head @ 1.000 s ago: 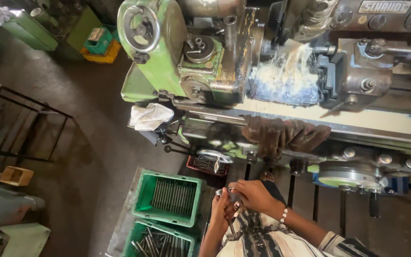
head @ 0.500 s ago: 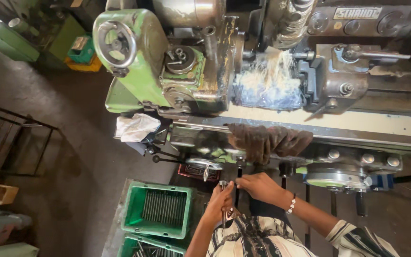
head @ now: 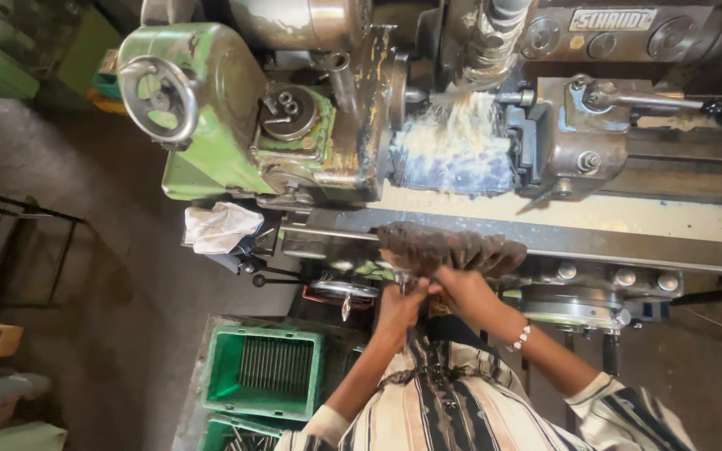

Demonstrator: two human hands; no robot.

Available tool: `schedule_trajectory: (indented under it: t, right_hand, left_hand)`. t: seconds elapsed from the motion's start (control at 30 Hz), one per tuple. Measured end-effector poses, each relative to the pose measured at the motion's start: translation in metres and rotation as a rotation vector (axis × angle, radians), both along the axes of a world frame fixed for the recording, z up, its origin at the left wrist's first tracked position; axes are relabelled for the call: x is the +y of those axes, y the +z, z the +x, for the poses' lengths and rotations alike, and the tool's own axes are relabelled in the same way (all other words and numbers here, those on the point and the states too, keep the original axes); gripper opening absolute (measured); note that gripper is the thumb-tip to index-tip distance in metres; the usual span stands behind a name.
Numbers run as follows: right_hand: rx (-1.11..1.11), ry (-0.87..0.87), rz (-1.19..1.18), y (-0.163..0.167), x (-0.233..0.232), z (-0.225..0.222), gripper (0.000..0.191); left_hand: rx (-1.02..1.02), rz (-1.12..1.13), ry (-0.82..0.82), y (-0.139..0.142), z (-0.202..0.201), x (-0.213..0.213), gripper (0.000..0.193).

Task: The person repeatedly picks metal rods from a green bin, inserts them into a lathe chuck, and operates the machine to machine the rod ends. The person removes the finished rods and returns them to the bin, repeating the cycle throughout the clip.

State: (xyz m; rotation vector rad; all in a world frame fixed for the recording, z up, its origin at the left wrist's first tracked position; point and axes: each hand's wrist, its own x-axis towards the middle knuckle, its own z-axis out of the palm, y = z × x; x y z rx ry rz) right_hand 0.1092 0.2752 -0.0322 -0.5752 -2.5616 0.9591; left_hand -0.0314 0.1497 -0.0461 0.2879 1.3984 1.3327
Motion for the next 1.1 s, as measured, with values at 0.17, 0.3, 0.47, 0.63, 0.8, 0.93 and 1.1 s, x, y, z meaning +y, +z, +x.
schedule_trajectory:
  t: [0.17,0.3,0.47,0.63,0.8,0.93,1.1]
  right_hand:
    - [0.478,-0.108,0.508,0.059,0.051,-0.007,0.025]
    - [0.417,-0.284,0.523,0.105,0.071,-0.008,0.026]
    - [0.398,-0.509,0.533,0.118,0.081,-0.001,0.027]
    - [0.392,-0.573,0.265,0.072,0.114,0.012,0.023]
    - [0.469,-0.647,0.195,0.041,0.174,0.062,0.024]
    - [0.079,-0.667,0.501,0.054,0.292,0.122,0.033]
    - [-0.517,-0.706,1.111,0.052,0.395,0.168,0.032]
  left_hand:
    - [0.038,0.272,0.161,0.039,0.011,0.063,0.014]
    - [-0.016,0.307,0.104,0.055,0.006,0.113,0.012]
    - [-0.229,0.387,0.054,0.06,0.016,0.154,0.014]
    - [-0.109,0.212,-0.238,0.05,-0.001,0.2,0.023]
    - [-0.3,0.294,-0.302,0.006,-0.034,0.266,0.023]
    - [-0.386,0.365,-0.024,-0.033,-0.056,0.344,0.035]
    - [-0.591,0.363,0.33,-0.053,-0.067,0.434,0.034]
